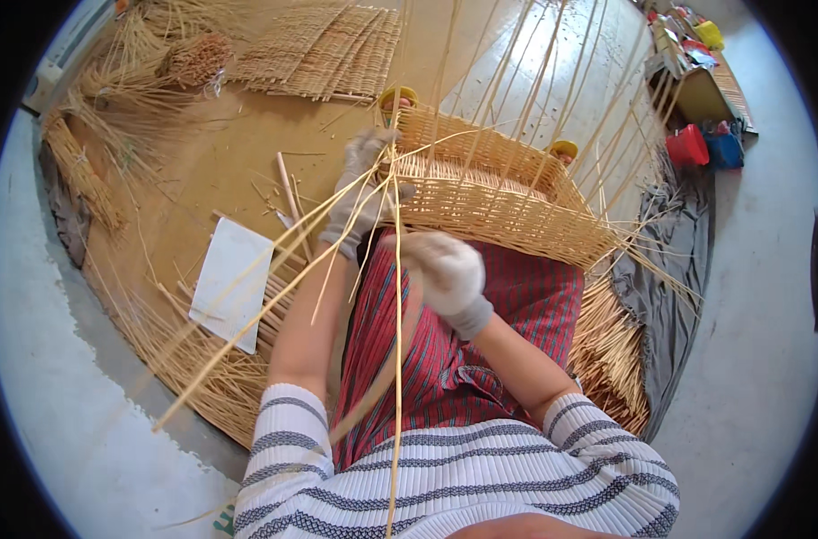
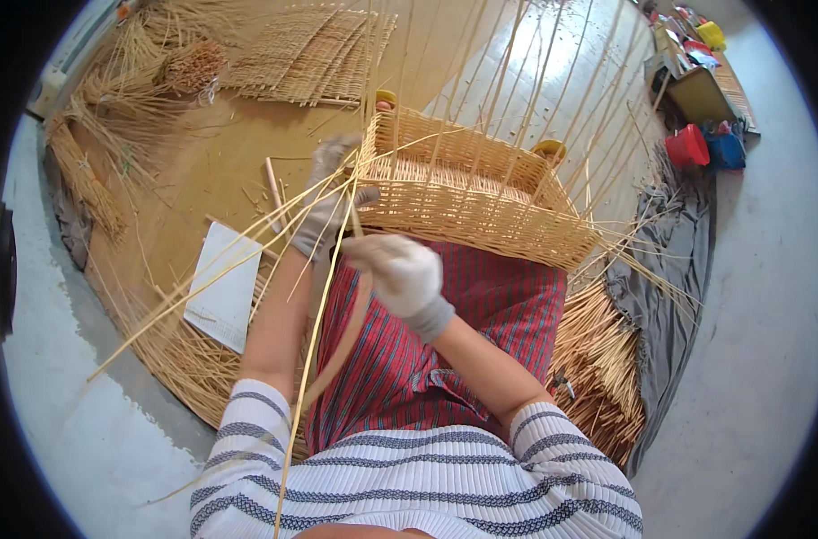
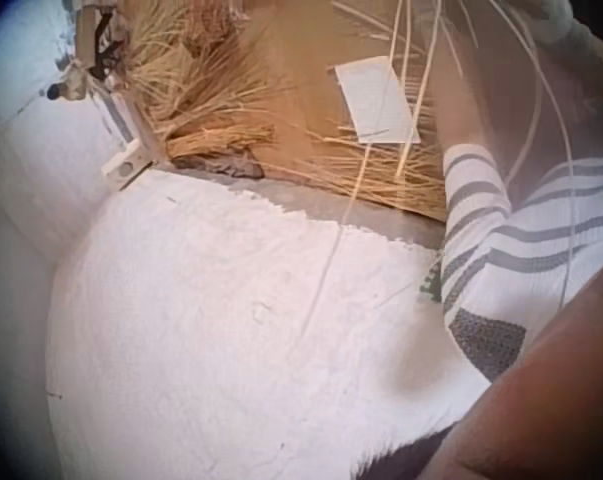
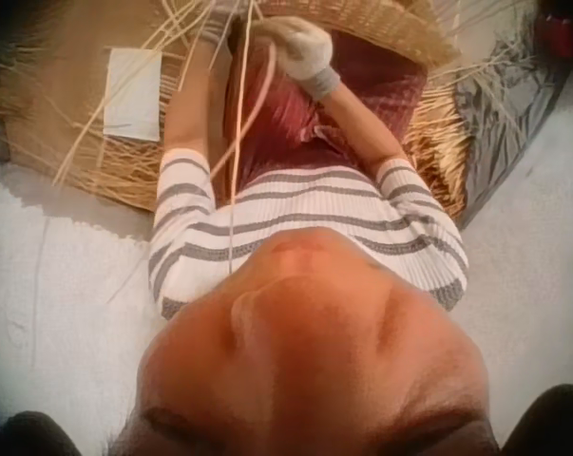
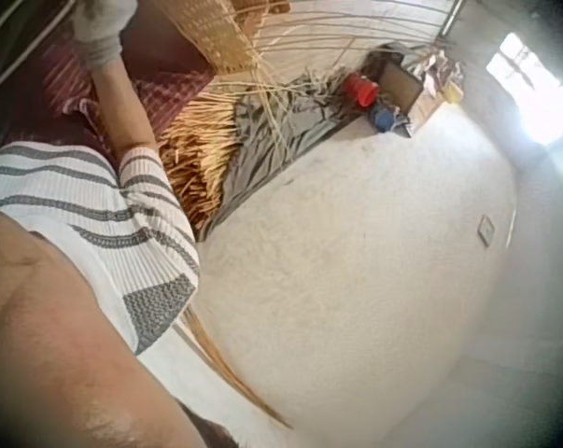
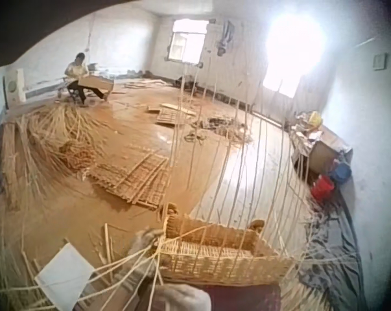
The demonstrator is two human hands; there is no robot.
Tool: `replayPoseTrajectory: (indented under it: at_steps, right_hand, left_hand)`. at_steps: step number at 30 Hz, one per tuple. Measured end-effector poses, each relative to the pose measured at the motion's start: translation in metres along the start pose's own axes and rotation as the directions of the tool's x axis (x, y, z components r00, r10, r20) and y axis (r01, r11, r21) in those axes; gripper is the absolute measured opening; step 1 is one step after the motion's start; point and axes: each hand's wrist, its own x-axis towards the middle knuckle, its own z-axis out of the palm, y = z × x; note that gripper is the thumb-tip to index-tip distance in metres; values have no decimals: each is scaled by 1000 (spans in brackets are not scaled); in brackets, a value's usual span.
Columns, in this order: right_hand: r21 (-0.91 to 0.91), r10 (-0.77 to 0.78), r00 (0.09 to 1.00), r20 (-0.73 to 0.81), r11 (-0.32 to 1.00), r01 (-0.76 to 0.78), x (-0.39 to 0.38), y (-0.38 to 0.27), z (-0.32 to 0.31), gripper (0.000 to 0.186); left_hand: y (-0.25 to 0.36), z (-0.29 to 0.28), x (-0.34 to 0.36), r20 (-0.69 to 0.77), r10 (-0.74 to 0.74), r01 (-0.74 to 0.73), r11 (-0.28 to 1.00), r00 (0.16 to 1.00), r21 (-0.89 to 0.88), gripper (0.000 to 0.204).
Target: Weaving a basket using wicker or straw strips while sitting in a workshop.
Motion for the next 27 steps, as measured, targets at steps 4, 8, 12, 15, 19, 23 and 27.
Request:
replayPoseTrajectory:
  at_steps: [4,8,12,15,19,23,27]
  right_hand:
    - [627,859,498,-116,452,-635,-21,61,-34,22]
    - [610,869,405,-283,489,-623,16,97,-19,26]
    - [-260,93,926,-365,945,-197,117,102,-8,48]
    - [286,488,844,-222,860,-422,134,108,-21,64]
    - [656,632,623,-462,716,-240,12,110,-46,49]
    - [590,770,531,-353,624,-512,-43,121,-58,26]
    - [-272,40,907,-420,948,-167,39,140,-66,33]
  left_hand:
    - [-11,3,11,297,65,-14,985,953,-171,47]
    - [-12,25,-3,59,-165,173,971,985,-168,38]
    - [-21,45,-6,-110,-233,208,957,966,-201,35]
    - [-24,49,-3,-162,-217,195,970,963,-142,42]
    - [-5,48,-19,-314,-233,135,943,921,-304,53]
    - [37,59,-53,-170,-9,1,999,985,-47,45]
    - [69,87,-62,239,2,-166,725,971,668,76]
